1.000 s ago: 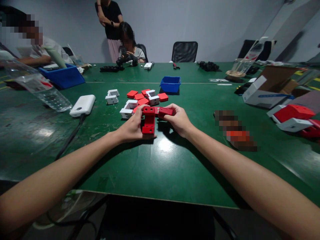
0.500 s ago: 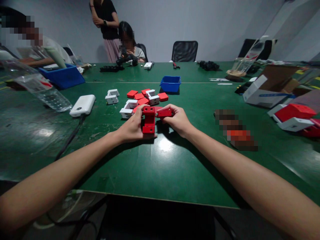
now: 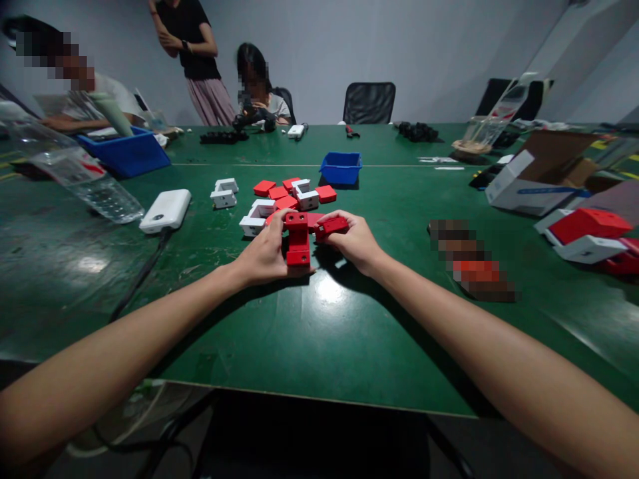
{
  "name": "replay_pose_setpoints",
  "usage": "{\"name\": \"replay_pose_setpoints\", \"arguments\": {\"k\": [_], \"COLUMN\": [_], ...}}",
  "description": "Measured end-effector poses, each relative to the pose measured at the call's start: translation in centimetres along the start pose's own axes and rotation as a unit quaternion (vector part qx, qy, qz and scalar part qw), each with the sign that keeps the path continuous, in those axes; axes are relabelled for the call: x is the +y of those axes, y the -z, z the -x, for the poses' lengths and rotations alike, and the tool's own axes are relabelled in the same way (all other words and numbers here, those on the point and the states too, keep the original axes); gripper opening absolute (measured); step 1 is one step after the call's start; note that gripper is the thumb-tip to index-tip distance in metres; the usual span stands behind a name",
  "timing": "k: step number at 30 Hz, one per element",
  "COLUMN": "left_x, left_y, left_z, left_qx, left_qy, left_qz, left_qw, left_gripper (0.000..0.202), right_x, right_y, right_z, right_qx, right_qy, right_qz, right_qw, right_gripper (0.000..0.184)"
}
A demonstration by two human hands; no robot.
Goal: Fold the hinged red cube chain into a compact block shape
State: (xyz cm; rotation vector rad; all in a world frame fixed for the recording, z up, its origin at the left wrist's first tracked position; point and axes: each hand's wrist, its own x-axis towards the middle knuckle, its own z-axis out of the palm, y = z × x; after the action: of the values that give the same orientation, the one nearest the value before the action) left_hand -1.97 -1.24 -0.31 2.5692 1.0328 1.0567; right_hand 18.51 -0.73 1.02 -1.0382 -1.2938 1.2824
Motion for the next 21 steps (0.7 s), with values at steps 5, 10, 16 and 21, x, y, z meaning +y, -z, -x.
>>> {"name": "replay_pose_setpoints", "arguments": {"k": [5, 10, 16, 21], "left_x": [0.02, 0.05, 0.05, 0.05], "left_y": [0.05, 0.08, 0.07, 0.07], "left_z": [-0.05, 0.00, -0.03, -0.05], "left_qx": [0.000, -0.002, -0.004, -0.005], "left_qy": [0.005, 0.004, 0.015, 0.010], "left_qz": [0.006, 0.010, 0.014, 0.016], "left_qw": [1.000, 1.000, 1.000, 1.000], "left_gripper": [0.098, 0.098, 0.099, 0.096], "right_x": [-0.08, -0.15, -0.07, 0.12], "right_y": [-0.06, 0.03, -0.02, 0.04], "right_z": [0.07, 0.09, 0.07, 0.01], "right_qx": [-0.009, -0.012, -0.010, -0.023], "right_qy": [-0.020, -0.037, -0.025, -0.011], "right_qz": [-0.021, -0.028, -0.023, -0.018], "right_qw": [1.000, 0.999, 0.999, 1.000], "right_gripper": [0.033, 0.035, 0.036, 0.034]}}
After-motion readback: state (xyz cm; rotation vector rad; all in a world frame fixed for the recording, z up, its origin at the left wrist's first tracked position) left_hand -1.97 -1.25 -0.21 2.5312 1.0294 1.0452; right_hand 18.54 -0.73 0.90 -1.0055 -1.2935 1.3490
